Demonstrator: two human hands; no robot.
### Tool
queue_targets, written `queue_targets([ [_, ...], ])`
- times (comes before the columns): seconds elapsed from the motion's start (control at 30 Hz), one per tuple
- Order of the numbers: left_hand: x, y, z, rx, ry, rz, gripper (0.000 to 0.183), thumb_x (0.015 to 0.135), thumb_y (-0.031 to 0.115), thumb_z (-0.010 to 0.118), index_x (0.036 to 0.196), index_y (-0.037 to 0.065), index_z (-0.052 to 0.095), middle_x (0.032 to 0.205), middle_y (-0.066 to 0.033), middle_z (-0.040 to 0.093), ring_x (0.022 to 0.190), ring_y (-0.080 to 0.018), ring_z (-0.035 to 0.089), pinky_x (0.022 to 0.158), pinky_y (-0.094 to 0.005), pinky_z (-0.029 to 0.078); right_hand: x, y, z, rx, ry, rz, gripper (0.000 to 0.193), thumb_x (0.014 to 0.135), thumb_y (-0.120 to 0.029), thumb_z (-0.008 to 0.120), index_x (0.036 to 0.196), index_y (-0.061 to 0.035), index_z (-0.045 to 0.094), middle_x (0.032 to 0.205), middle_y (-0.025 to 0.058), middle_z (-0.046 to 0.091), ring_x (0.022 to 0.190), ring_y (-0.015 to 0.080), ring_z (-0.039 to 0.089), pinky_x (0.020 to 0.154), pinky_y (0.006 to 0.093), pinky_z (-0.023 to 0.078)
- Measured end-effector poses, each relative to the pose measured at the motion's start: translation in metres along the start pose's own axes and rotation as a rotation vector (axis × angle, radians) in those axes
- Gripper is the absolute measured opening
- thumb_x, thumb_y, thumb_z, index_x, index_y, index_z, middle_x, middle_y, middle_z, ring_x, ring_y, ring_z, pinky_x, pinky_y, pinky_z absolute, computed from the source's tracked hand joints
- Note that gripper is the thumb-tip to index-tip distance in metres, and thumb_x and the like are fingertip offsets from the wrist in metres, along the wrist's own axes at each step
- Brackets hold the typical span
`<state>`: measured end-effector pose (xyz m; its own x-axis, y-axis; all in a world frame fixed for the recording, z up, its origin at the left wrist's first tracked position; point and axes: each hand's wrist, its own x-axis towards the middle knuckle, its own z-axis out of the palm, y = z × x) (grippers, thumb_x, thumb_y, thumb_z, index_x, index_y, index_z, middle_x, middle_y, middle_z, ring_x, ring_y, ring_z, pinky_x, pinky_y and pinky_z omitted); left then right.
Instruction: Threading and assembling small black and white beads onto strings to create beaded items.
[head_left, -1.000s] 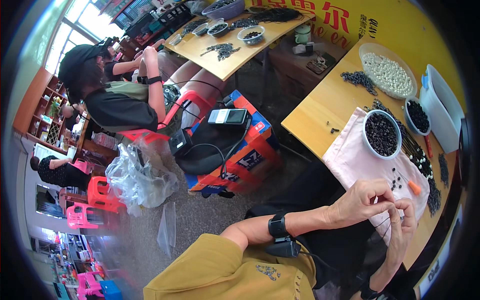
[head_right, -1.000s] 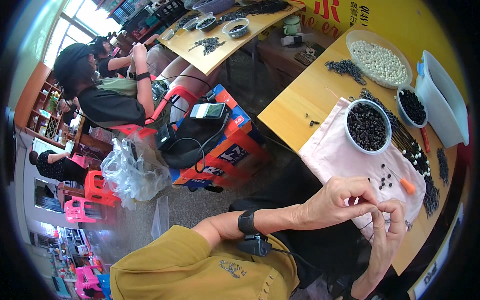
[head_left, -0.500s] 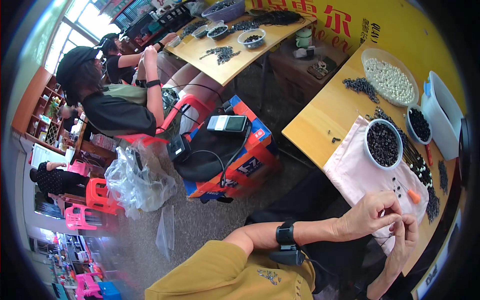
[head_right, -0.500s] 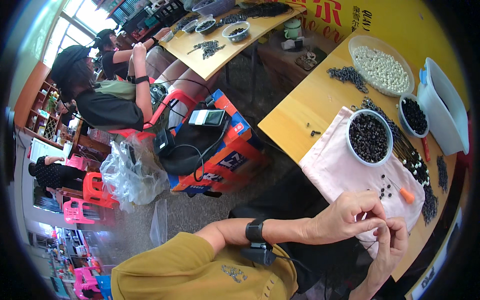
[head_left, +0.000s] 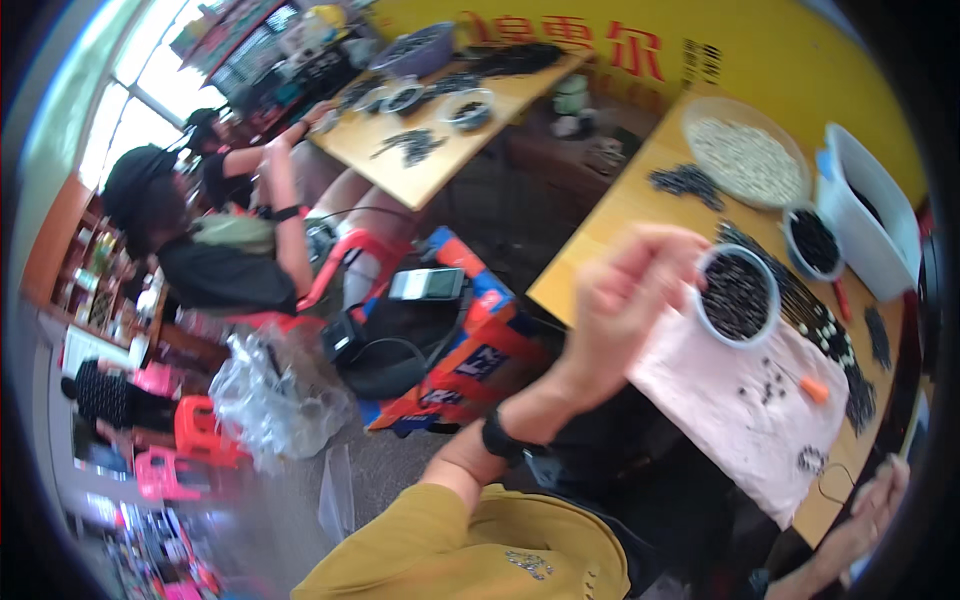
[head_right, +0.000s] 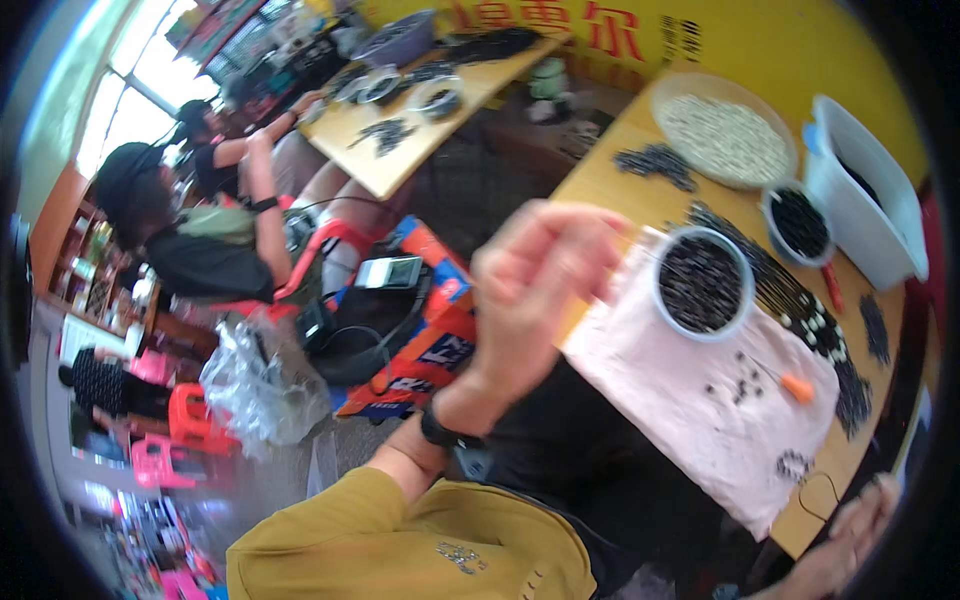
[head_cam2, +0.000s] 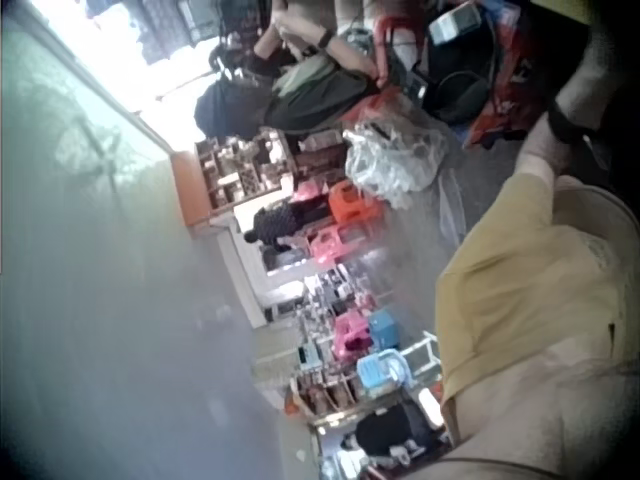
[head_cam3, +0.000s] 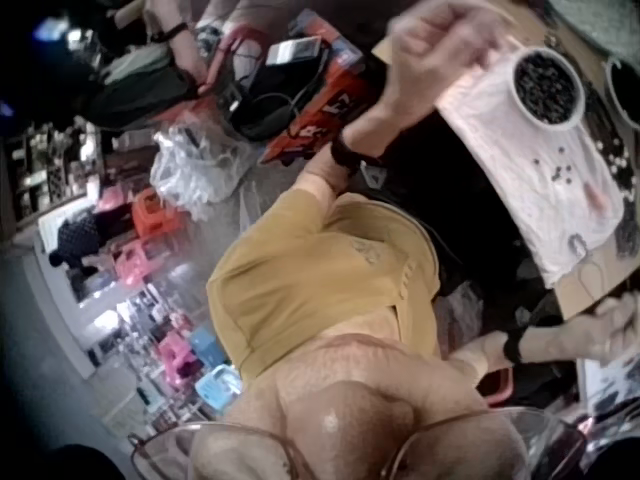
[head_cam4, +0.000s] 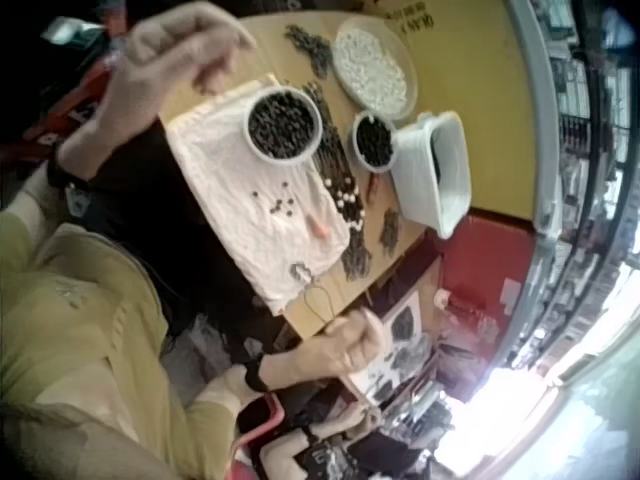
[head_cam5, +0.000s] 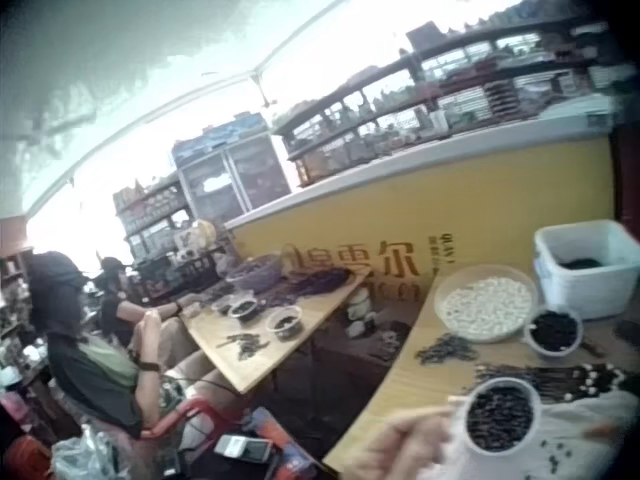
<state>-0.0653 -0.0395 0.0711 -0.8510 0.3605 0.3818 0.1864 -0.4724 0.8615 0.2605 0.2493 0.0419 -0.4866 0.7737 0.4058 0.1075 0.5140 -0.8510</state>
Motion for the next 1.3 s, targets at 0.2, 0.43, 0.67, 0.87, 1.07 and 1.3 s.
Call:
queue_targets([
  [0.2,0.066,-0.012,-0.040,0.341,-0.011,-0.063,0.020,0.096,0.017,0.058,0.101,0.000,0.066,0.078,-0.0015,0.064,0.062,-0.0040,0.054,0.055,-0.0175,0.041,-0.025,-0.030,0.156,-0.042,-0.307,0.017,0.005,0.084,0.005,0.060,0.086,0.0008,0.058,0.080,0.0002,0.052,0.066,0.0060,0.043,0.058,0.0204,0.034],
  [0.43,0.141,-0.058,-0.026,0.600,-0.310,-0.167,0.019,0.093,0.019,0.062,0.097,0.002,0.069,0.078,0.0018,0.064,0.067,-0.0021,0.054,0.058,-0.0166,0.041,-0.025,-0.024,0.157,0.058,-0.366,0.218,0.006,0.081,0.002,0.065,0.082,0.0014,0.059,0.077,0.0018,0.054,0.065,0.0077,0.048,0.060,0.0206,0.040],
  [0.67,0.190,-0.099,0.008,0.982,-0.673,0.122,0.020,0.091,0.018,0.064,0.099,0.001,0.070,0.082,0.0008,0.067,0.071,-0.0046,0.055,0.063,-0.0206,0.044,-0.026,-0.022,0.158,0.103,-0.367,0.203,0.008,0.079,0.004,0.066,0.085,0.0016,0.060,0.079,0.0040,0.057,0.068,0.0089,0.055,0.061,0.0207,0.043],
  [0.87,0.213,-0.146,0.012,1.071,-0.784,0.137,0.020,0.087,0.009,0.062,0.105,0.004,0.069,0.095,-0.0078,0.070,0.081,-0.0135,0.063,0.072,-0.0269,0.049,-0.024,-0.023,0.156,0.089,-0.408,0.213,0.009,0.079,0.002,0.067,0.085,0.0000,0.062,0.078,0.0034,0.057,0.065,0.0084,0.054,0.057,0.0206,0.042],
  [1.07,0.219,-0.161,0.019,1.112,-0.813,0.112,0.022,0.081,0.005,0.064,0.102,0.003,0.070,0.094,-0.0123,0.069,0.080,-0.0240,0.065,0.075,-0.0333,0.051,-0.023,-0.020,0.157,0.077,-0.386,0.185,0.008,0.078,0.001,0.068,0.084,-0.0007,0.063,0.077,0.0045,0.058,0.062,0.0093,0.055,0.054,0.0216,0.042],
  [1.3,0.222,-0.165,0.018,1.116,-0.789,0.047,0.020,0.081,0.005,0.067,0.100,0.003,0.071,0.085,-0.0091,0.070,0.073,-0.0158,0.064,0.069,-0.0289,0.050,-0.024,-0.019,0.158,0.061,-0.383,0.184,0.009,0.078,0.002,0.068,0.084,-0.0009,0.063,0.076,0.0047,0.058,0.062,0.0102,0.055,0.054,0.0219,0.043],
])
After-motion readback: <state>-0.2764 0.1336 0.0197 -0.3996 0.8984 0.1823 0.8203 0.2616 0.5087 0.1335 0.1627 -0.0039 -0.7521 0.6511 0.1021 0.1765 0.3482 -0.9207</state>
